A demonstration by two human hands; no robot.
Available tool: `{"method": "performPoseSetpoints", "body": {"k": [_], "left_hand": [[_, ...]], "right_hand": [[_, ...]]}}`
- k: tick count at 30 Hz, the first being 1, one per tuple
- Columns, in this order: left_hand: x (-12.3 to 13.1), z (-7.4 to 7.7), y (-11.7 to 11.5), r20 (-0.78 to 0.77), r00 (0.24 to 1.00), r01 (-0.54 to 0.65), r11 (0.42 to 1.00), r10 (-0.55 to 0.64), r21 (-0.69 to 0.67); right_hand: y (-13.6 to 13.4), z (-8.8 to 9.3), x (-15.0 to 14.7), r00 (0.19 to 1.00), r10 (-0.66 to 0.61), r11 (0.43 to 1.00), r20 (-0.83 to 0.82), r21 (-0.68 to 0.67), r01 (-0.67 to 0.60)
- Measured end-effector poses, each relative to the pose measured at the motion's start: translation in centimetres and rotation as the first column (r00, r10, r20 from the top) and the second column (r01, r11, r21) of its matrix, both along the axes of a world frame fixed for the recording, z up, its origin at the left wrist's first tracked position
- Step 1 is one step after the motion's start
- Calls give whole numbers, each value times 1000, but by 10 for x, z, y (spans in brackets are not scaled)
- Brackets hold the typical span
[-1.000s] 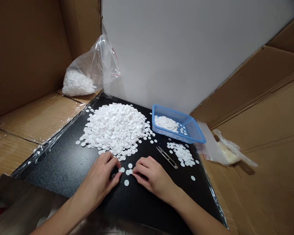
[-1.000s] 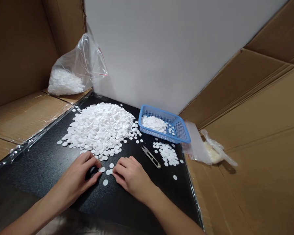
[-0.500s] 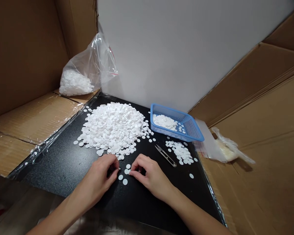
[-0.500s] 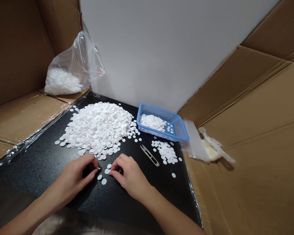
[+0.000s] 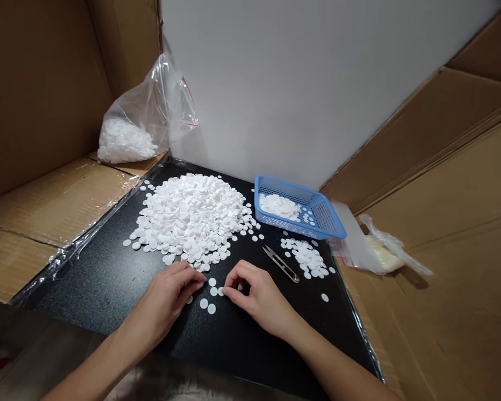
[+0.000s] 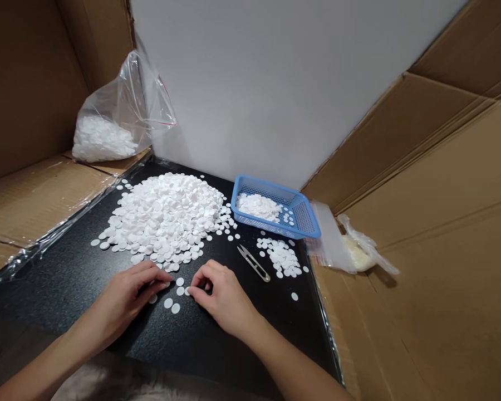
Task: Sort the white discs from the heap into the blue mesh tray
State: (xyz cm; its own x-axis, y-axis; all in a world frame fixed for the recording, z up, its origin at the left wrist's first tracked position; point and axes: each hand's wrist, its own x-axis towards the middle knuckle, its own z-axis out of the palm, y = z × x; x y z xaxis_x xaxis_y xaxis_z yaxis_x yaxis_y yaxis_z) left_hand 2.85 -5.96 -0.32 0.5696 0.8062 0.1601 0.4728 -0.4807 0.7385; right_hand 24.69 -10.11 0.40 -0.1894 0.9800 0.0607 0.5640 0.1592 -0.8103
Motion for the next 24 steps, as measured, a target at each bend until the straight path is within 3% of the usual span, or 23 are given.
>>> {"method": "performPoseSetpoints", "body": {"k": [8,14,18,24], "left_hand": [[2,-2,-2,-18,1000,-15,990,17,139],[-6,3,-5,12,1000,-11,997,10,80],[-15,6,-4,19,996,-89,996,89,2],[-20,-4,-1,-20,997,-80,996,81,49]], "right_hand": [[3,-1,8,990,-55,998,131,39,50],[3,-2,11,994,-57,998,93,44,53],[2,-5,5,993,-19,993,114,118,6],[5,-13,-10,965,42,958,261,264,-113]]}}
